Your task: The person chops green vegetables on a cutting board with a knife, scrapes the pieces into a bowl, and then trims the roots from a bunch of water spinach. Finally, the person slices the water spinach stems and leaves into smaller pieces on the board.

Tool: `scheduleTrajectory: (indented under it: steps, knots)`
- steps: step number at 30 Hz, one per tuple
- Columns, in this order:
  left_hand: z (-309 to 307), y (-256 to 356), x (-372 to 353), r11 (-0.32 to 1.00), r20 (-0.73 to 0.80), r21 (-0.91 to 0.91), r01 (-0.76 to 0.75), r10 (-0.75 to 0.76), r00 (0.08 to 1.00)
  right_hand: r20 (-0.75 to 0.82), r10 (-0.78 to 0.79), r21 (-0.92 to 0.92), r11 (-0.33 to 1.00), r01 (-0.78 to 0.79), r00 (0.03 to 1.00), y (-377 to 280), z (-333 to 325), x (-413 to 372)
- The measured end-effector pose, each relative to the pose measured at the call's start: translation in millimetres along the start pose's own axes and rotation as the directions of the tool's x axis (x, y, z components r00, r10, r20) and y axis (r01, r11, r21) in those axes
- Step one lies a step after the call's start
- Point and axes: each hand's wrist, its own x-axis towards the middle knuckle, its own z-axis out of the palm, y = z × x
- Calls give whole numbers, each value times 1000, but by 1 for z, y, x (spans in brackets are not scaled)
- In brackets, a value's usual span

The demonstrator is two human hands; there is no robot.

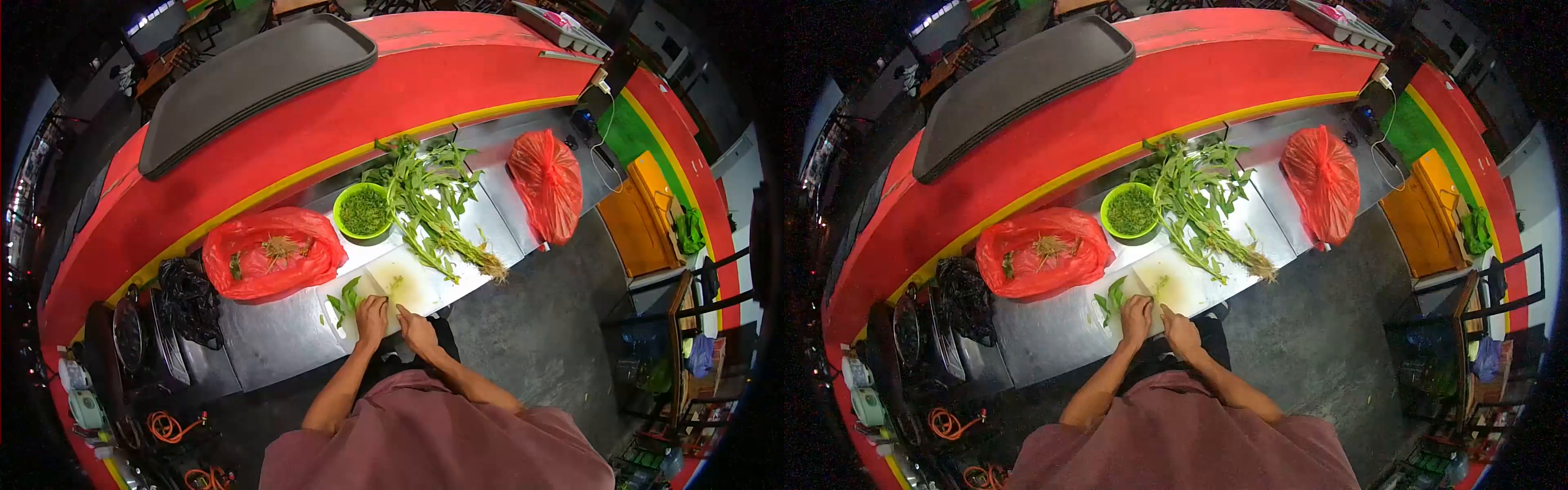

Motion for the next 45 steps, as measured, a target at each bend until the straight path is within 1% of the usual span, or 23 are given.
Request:
scheduleTrajectory:
  steps: [4, 6, 8, 10, 12, 14, 16, 18, 20, 21, 22, 24, 25, 28, 29, 30, 33, 36, 37, 38, 40, 43, 45]
  knots:
    - [-1, 4, -1, 999, 16, 33, -2, 2, 1000, 12, 26, -13, 1000, -26, 1000, 0, -3, -5]
    - [-3, 5, -2, 999, -3, 26, -42, 42, 999, -37, -32, -6, 999, 31, 999, -1, 0, 0]
    - [-4, 7, 0, 999, -4, 31, -44, 44, 999, -33, -46, 1, 999, 46, 998, -2, -2, 4]
    - [-3, 2, 2, 1000, 18, 12, -13, 13, 1000, -1, 12, 64, 998, -12, 1000, -7, -3, 3]
    - [-4, 1, 1, 1000, 5, 19, -21, 21, 1000, -17, 3, 59, 998, -2, 1000, -6, -3, -3]
    - [-1, 6, -1, 999, -4, 12, -36, 36, 999, 9, 37, 47, 998, -38, 999, -3, -7, -9]
    - [-1, 4, -3, 1000, 2, 19, -19, 19, 1000, -42, -24, 8, 1000, 25, 999, 3, -2, -8]
    - [0, 2, -7, 1000, -16, 12, -22, 22, 1000, 8, -4, -7, 1000, 5, 1000, 4, -2, -5]
    - [1, 0, -5, 999, 6, 11, -39, 39, 999, -49, -27, 45, 999, 29, 998, 5, -2, -5]
    - [3, 2, 3, 998, -6, 6, -55, 55, 998, 1, 18, 22, 1000, -18, 1000, 3, -6, -7]
    - [2, 3, 5, 999, 1, 9, -49, 49, 999, -3, 41, 76, 996, -40, 999, 2, -8, -9]
    - [-1, 2, -5, 999, 33, 19, -26, 26, 999, 2, 76, 48, 996, -76, 997, 2, -8, -14]
    - [1, 1, -4, 999, 25, 24, -31, 30, 999, -21, 38, 94, 995, -35, 999, 2, -9, -15]
    - [-5, 7, -2, 999, 32, 36, -35, 34, 999, -30, 34, 47, 998, -32, 999, 5, 0, -12]
    - [-6, 9, -2, 999, 33, 39, -34, 33, 999, -70, 2, 24, 1000, 0, 998, 8, 7, -12]
    - [-6, 9, -3, 999, 35, 40, -34, 32, 999, -60, 26, 64, 998, -23, 998, 7, 6, -11]
    - [-6, 8, -3, 999, 39, 34, -38, 37, 999, -88, -5, 74, 997, 11, 996, 7, 8, -17]
    - [-5, 7, -1, 999, 36, 28, -29, 28, 999, -42, 37, 76, 997, -34, 998, 2, -5, -25]
    - [-4, 7, 0, 999, 26, 21, -34, 34, 999, -82, -3, 97, 995, 11, 997, 1, -5, -24]
    - [-4, 6, -2, 999, 32, 21, -28, 27, 999, -28, 25, 82, 996, -23, 999, 1, -8, -23]
    - [-6, 7, -3, 998, 43, 26, -55, 54, 998, -69, -5, 58, 998, 9, 998, 1, -4, -16]
    - [-7, 6, -4, 998, 50, 22, -52, 51, 997, -52, 1, 28, 1000, 0, 999, -2, 3, -1]
    - [-8, 7, -2, 999, 45, -11, -34, 35, 998, -53, 16, 60, 998, -13, 998, -6, 5, 0]
